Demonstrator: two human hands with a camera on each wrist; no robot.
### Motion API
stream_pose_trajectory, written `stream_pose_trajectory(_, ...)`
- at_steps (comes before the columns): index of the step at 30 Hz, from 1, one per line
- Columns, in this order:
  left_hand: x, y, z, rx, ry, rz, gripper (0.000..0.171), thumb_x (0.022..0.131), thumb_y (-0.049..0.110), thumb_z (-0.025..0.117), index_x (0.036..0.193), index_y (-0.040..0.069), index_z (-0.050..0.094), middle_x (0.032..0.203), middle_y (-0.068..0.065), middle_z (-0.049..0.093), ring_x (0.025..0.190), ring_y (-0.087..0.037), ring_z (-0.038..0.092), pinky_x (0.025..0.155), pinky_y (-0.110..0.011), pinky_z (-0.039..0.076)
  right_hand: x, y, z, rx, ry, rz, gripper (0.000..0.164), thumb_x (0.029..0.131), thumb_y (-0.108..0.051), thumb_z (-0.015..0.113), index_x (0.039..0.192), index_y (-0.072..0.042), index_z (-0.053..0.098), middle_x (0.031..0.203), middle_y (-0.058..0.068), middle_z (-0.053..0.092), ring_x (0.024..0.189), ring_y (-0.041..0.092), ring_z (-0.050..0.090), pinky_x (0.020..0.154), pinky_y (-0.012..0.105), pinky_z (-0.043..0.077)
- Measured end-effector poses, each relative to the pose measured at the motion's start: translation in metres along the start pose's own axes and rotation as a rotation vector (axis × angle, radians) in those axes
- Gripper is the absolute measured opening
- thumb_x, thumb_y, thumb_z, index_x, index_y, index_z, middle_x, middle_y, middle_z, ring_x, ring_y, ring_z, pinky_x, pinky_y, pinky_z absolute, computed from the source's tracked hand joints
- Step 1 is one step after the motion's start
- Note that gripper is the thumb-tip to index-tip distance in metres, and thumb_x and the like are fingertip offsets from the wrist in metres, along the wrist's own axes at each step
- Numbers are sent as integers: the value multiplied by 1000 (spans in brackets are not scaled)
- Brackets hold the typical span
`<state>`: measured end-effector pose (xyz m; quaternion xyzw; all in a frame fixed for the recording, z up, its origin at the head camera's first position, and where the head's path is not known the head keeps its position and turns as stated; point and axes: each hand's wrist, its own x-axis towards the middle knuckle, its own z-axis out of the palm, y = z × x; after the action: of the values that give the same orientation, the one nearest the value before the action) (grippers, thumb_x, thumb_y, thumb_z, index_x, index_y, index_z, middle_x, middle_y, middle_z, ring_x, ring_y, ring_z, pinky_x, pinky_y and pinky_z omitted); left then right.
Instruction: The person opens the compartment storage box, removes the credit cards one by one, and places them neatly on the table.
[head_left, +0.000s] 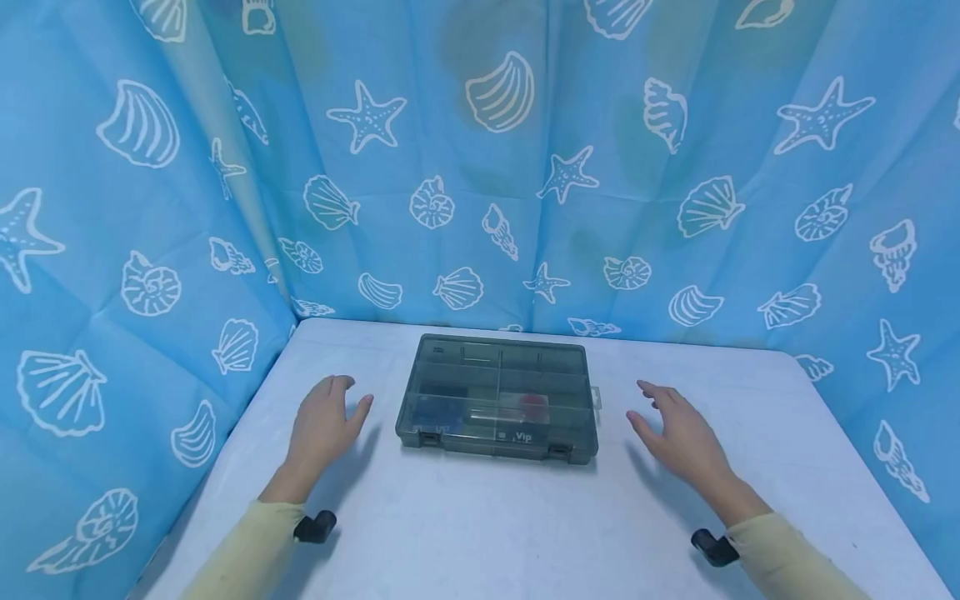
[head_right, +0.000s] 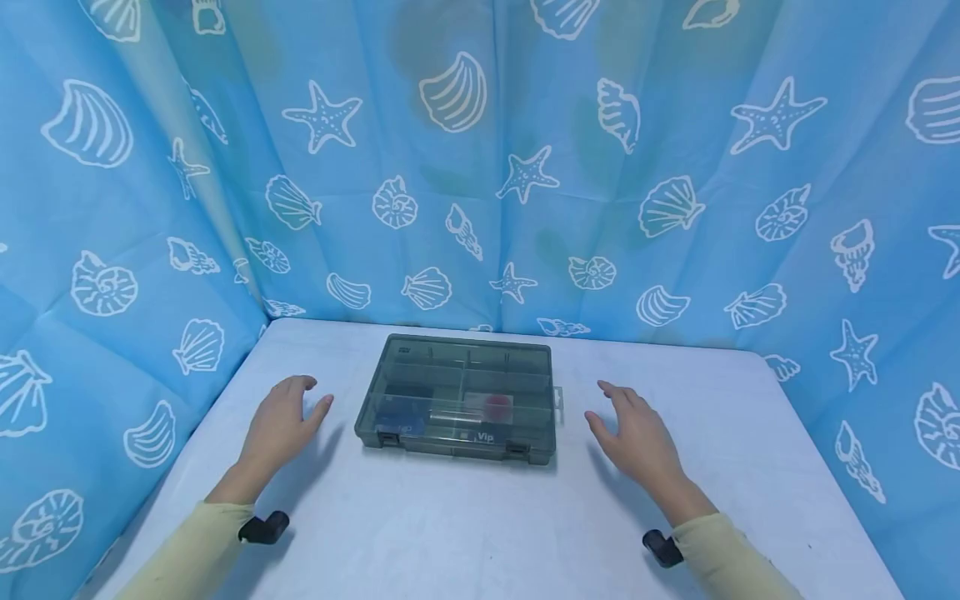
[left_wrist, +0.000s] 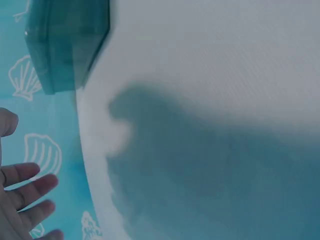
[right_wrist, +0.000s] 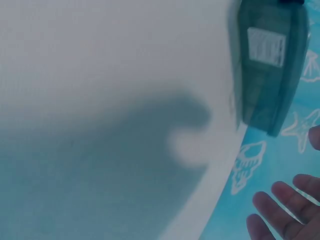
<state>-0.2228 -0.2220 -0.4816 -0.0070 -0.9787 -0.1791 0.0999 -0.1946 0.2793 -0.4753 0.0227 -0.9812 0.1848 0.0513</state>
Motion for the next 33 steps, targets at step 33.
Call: stream_pose_trajectory(33, -19, 28, 3, -264, -82, 16, 27, 99, 30, 66, 112, 8, 58, 108, -10, 67, 106, -32, 64, 95, -52, 55, -49, -60, 22, 263, -166, -189, 6, 97, -22, 70, 98, -17, 73, 81, -17, 63, 75, -1, 58, 67, 22, 57)
